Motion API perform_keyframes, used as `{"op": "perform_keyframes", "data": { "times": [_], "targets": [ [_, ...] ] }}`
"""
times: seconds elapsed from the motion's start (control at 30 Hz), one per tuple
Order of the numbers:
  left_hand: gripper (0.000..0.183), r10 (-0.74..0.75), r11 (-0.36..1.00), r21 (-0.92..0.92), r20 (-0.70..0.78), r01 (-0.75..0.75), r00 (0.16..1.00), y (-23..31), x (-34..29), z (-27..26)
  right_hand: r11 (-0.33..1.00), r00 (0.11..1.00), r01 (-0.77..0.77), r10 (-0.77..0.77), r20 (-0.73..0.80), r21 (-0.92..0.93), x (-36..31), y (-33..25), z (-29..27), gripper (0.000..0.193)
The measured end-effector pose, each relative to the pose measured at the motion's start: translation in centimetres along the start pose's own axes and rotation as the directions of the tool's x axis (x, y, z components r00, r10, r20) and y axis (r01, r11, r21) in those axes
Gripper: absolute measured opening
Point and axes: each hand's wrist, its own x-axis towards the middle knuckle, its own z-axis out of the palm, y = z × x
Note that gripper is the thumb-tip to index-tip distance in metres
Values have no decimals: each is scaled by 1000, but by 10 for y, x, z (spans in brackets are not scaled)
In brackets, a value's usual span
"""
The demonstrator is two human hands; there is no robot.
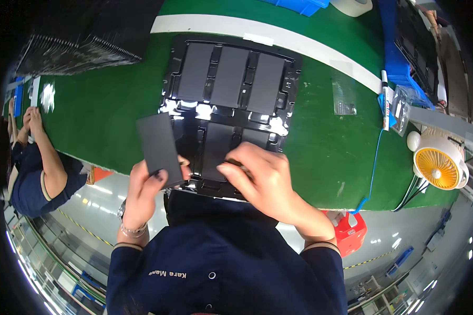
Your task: Assembling electronic components into a plastic tray on a factory production line.
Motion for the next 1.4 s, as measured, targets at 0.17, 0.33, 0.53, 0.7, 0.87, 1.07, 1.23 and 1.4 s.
{"op": "perform_keyframes", "data": {
  "times": [0.17,0.33,0.53,0.7,0.87,1.07,1.23,1.4],
  "targets": [
    [31,-215,963,160,-23,215,976,1,-16,-22,1000,911,0,-5,-413,-12,-34,35,-27,10],
    [51,-139,972,154,-229,177,963,-10,-15,-10,988,796,-144,151,-587,59,-53,61,-43,21],
    [69,48,870,484,-263,89,964,-26,-6,-4,975,765,-110,207,-609,193,-54,60,-47,22],
    [62,128,659,752,-105,-6,986,-24,-6,-8,985,786,-84,159,-597,151,-56,61,-51,21],
    [51,262,304,942,60,-142,963,-19,0,-7,991,796,-65,124,-593,120,-55,59,-52,20],
    [47,306,296,918,171,-264,937,-22,11,-4,992,789,-75,123,-602,105,-53,60,-48,20],
    [39,379,534,811,23,-239,925,-20,1,1,979,869,-145,196,-454,146,-49,45,-42,16],
    [50,102,963,247,25,-105,994,-13,-8,15,971,989,-91,113,-91,222,-43,17,-17,11]
  ]
}}
